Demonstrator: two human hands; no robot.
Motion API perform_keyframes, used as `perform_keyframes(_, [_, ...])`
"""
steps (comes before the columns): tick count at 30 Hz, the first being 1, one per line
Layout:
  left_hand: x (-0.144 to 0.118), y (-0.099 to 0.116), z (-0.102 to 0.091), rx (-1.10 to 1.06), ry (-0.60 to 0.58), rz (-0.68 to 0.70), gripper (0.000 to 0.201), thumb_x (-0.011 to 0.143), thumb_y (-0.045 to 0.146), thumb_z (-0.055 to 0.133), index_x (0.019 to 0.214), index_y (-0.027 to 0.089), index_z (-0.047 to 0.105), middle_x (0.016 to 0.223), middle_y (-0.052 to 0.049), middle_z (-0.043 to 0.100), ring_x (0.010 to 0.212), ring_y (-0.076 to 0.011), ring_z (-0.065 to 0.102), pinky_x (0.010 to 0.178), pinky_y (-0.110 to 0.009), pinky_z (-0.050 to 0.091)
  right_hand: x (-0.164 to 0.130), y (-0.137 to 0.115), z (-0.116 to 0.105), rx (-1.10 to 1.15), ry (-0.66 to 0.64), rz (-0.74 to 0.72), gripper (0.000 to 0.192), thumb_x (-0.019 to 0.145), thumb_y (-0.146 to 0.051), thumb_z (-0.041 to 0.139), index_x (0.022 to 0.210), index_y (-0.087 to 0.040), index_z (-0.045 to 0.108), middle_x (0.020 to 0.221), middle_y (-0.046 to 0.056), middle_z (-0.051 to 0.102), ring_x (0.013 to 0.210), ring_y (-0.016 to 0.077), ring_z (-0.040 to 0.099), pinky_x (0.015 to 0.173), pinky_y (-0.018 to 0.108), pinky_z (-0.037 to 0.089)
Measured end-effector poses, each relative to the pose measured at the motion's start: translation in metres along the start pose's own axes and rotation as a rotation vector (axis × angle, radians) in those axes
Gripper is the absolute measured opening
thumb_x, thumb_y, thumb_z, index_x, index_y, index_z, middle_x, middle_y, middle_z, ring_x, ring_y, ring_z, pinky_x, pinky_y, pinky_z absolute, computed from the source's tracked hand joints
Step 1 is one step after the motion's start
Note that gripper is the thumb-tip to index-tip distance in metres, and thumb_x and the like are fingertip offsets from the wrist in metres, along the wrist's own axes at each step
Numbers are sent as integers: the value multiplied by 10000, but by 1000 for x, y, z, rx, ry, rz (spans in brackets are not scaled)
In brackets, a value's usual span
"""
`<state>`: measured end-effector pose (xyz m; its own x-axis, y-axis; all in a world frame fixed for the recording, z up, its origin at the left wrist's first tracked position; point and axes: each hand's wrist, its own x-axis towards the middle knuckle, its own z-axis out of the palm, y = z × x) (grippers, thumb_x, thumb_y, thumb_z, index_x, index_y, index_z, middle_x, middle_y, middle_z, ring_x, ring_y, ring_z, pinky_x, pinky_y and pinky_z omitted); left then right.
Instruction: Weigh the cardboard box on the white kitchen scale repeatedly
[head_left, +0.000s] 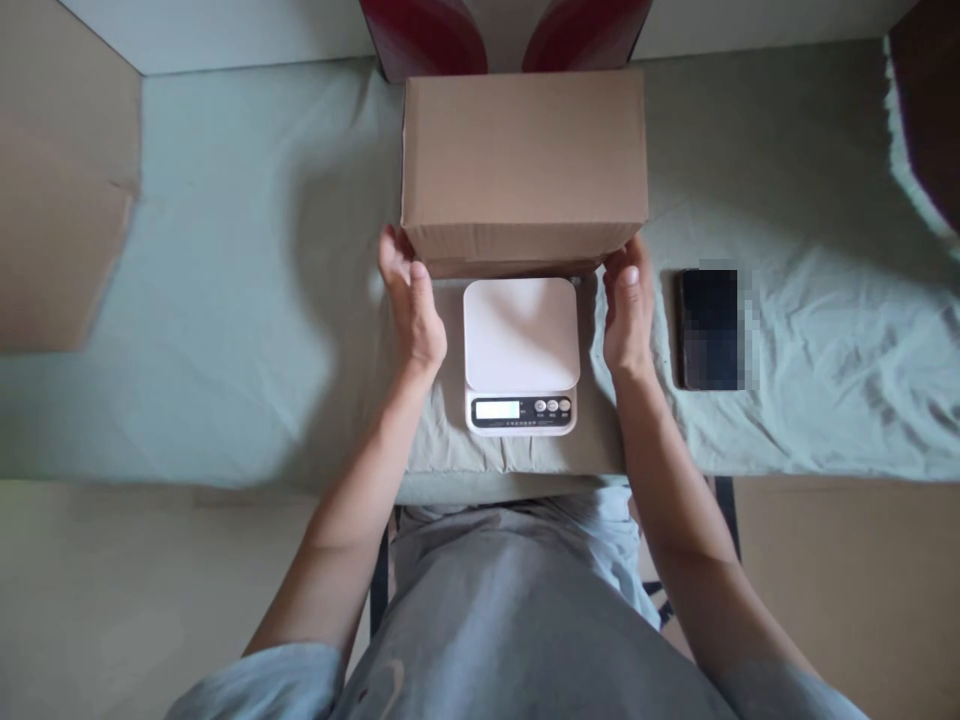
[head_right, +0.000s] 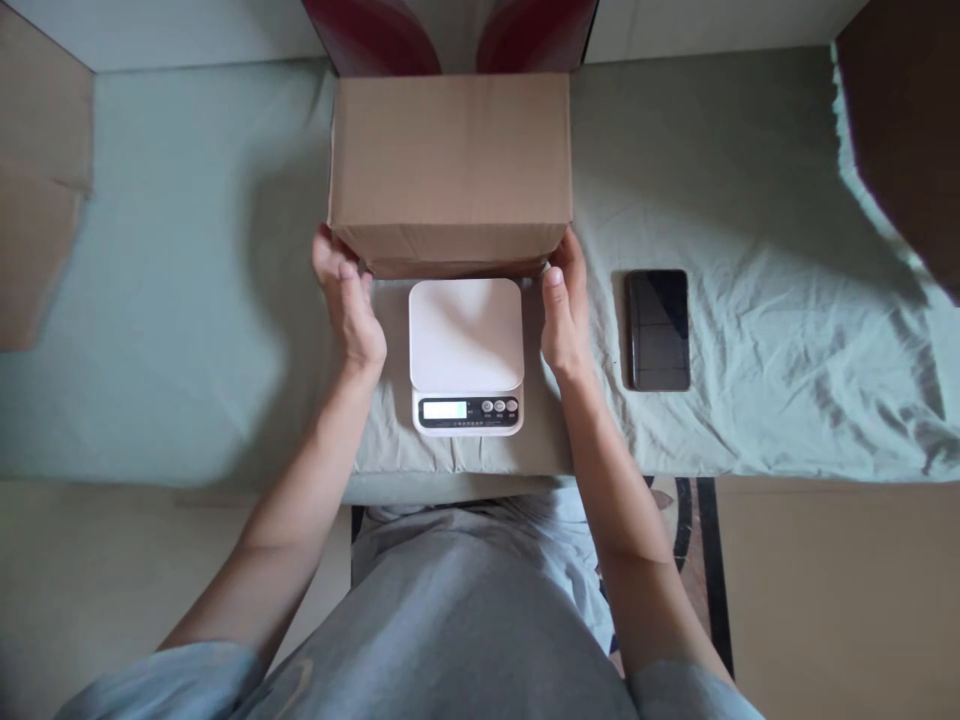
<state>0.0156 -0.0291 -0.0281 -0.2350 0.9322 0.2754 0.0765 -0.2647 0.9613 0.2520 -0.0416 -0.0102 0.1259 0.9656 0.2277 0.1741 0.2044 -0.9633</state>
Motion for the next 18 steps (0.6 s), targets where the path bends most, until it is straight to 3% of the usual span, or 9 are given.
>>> perform_keyframes(5, [-1,-22,-11,89,103,-40,723,868,706,328,1463,325,178,1545,-41,255,1448,-195,242,1194,-399,211,-3,14,-6,97,158,100,645,871,-623,377,1389,-240,355,1453,93,442,1376,222,406,1175,501,254])
perform_keyframes(10, [-2,-27,-18,95,134,-101,703,889,688,279,1460,281,226,1527,-73,298,1418,-202,313,1168,-373,276,1,26,-10,93,256,124,674,805,-687,425,1319,-251,426,1379,81,497,1303,246,491,1152,539,274])
perform_keyframes(14, [-4,-23,-16,94,111,-89,679,885,688,273,1442,300,278,1515,-47,328,1420,-193,308,1172,-355,265,-2,18,-7,82,206,86,619,846,-630,433,1341,-258,426,1399,80,496,1319,236,472,1151,525,290])
perform_keyframes(18, [-8,-21,-11,79,11,-53,692,854,723,314,1398,302,385,1502,-19,363,1436,-192,273,1196,-337,220,-5,6,-2,68,-4,-29,562,879,-581,423,1376,-318,415,1449,21,462,1364,207,418,1170,468,300])
